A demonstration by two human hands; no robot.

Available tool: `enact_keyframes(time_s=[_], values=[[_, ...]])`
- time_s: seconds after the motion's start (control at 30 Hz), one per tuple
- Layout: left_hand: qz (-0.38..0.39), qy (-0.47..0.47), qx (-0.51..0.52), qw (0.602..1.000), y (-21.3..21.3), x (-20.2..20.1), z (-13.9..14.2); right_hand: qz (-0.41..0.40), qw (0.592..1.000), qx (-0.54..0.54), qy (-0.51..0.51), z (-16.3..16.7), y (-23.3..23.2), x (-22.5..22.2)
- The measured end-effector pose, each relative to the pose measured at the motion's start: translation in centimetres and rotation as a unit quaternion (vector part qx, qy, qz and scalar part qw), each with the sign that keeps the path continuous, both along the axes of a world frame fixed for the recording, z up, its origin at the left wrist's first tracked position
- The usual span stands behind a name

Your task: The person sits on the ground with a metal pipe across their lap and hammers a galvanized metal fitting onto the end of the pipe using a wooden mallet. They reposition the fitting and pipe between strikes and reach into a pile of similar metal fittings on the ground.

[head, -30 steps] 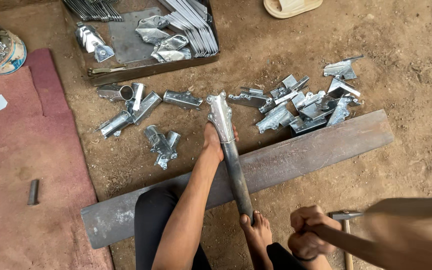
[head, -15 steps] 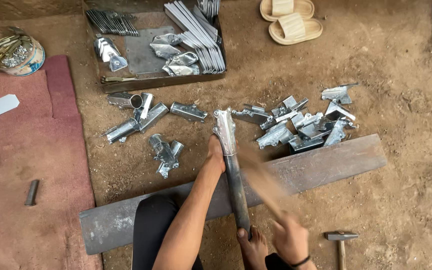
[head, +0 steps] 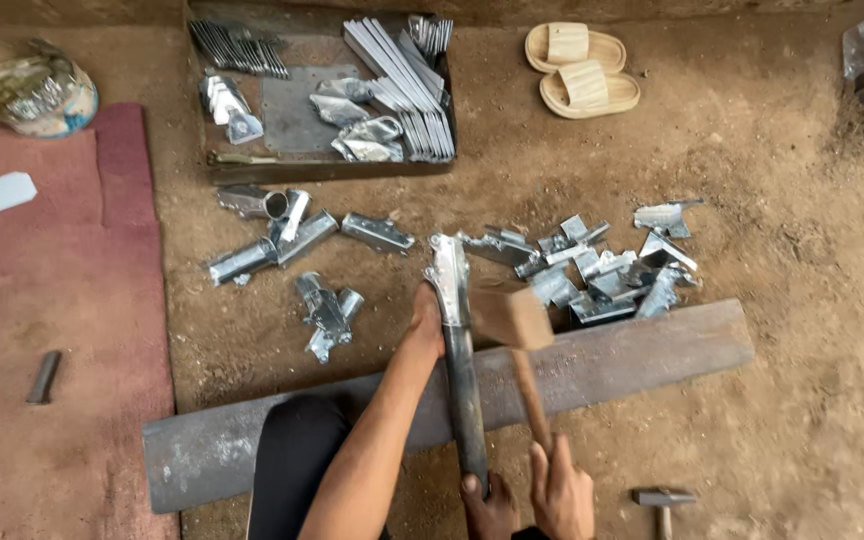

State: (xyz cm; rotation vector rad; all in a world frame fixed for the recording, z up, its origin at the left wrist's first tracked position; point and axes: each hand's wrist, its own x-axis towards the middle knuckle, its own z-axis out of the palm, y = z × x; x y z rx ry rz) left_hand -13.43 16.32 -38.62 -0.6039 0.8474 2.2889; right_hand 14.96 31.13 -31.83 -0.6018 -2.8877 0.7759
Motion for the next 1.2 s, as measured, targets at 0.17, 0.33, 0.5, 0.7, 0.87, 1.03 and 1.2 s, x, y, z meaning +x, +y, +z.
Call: enact_keyframes(time_s=[0.17, 0.33, 0.5, 0.7, 0.87, 1.03, 1.2], values=[[-0.003, 0.011, -0.003, 1.000, -0.5, -0.1, 1.4, -0.056, 0.994, -0.074, 0.063, -0.1, -0.5, 0.8], [-0.050, 0.011, 0.072, 0.996, -2.0, 0.3, 4.6, -0.085, 0.979, -0.155, 0.100, 2.7, -0.3, 0.2], [-0.028, 0.044, 0.030, 0.998, -1.2, 0.7, 4.4, -0.021, 0.932, -0.248, 0.263, 6.0, -1.2, -0.7], [-0.016, 0.029, 0.031, 0.999, -0.4, 0.2, 0.7, 0.109, 0.852, -0.276, 0.431, 3.9, -3.1, -0.7], [-0.004, -0.050, 0.034, 0.998, 0.3, -0.3, -0.2, 0.010, 0.987, -0.143, 0.066, -1.5, -2.0, 1.5], [-0.019, -0.008, 0.040, 0.999, 0.0, -0.2, 0.2, -0.026, 0.898, -0.267, 0.349, -4.5, -1.0, 3.4], [-0.005, -0.036, 0.028, 0.999, 0.1, -0.3, 0.6, 0.087, 0.976, 0.100, 0.174, -2.6, -3.3, 2.4]])
